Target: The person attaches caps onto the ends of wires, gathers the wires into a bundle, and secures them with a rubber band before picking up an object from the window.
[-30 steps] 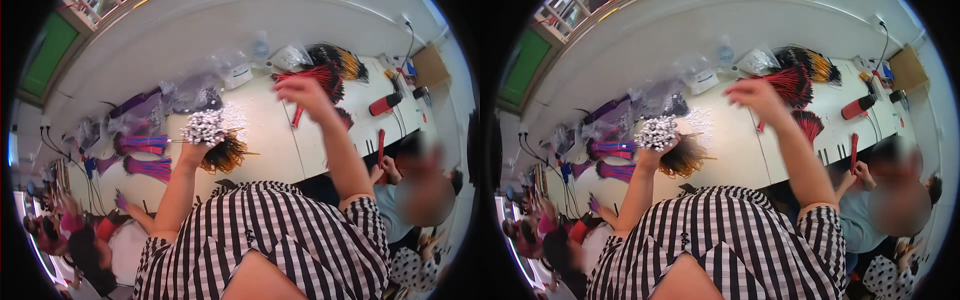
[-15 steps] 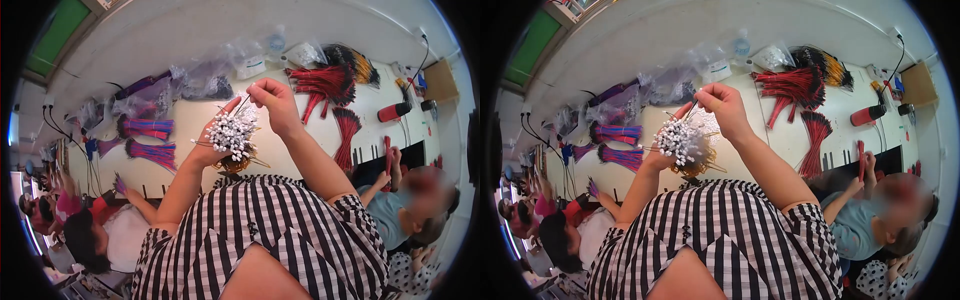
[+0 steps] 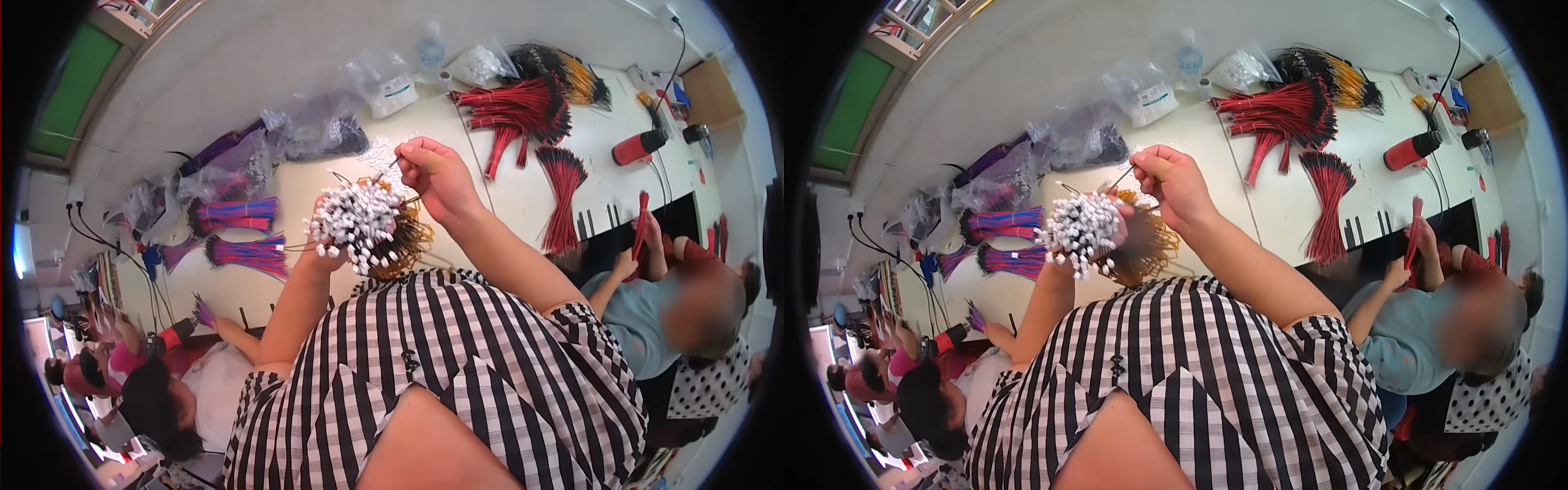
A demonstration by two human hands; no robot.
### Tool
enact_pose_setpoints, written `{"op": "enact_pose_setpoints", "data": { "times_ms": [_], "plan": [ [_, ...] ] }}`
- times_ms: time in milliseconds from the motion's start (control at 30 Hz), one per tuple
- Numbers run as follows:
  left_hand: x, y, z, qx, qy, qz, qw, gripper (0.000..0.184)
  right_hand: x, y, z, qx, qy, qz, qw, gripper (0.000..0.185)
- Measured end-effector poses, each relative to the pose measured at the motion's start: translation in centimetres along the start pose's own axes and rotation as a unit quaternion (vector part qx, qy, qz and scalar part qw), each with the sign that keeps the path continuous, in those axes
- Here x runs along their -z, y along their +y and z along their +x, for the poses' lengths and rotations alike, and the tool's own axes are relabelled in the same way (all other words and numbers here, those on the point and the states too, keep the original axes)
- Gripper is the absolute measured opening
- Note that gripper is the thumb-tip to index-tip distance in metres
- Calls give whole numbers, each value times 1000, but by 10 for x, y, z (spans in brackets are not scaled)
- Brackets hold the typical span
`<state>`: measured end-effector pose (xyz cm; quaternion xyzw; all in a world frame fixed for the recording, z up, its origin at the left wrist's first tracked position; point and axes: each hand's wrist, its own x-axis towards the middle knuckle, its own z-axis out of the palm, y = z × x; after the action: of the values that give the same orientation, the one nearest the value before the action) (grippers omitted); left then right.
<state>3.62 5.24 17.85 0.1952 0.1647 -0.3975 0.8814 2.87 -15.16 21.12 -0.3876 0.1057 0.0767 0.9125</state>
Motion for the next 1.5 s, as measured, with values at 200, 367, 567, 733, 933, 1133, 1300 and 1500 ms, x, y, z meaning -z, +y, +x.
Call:
{"op": "enact_pose_setpoints", "data": {
  "times_ms": [200,367,567,733,933,1133,1300,1500],
  "plan": [
    [-23,-1,-10,-178,-75,378,905,30,-2,26,-5,30,51,36,998,9],
    [-58,-4,-31,-200,-20,492,847,15,-2,30,-7,8,77,58,995,8],
    [-38,2,-28,-257,-34,580,772,16,-2,35,-8,30,58,36,997,9],
    [-37,-5,-24,-274,-54,533,799,42,-3,36,-7,35,95,46,994,9],
    [-26,1,-10,-386,0,693,609,56,1,25,2,35,124,48,990,8],
    [-44,21,-30,-381,-65,695,606,54,8,2,3,120,112,75,984,6],
    [-49,19,-45,-340,-128,460,810,30,8,-38,5,229,61,130,963,5],
    [-49,30,-43,-332,-167,472,799,23,24,-72,-5,397,104,-334,849,5]
  ]
}}
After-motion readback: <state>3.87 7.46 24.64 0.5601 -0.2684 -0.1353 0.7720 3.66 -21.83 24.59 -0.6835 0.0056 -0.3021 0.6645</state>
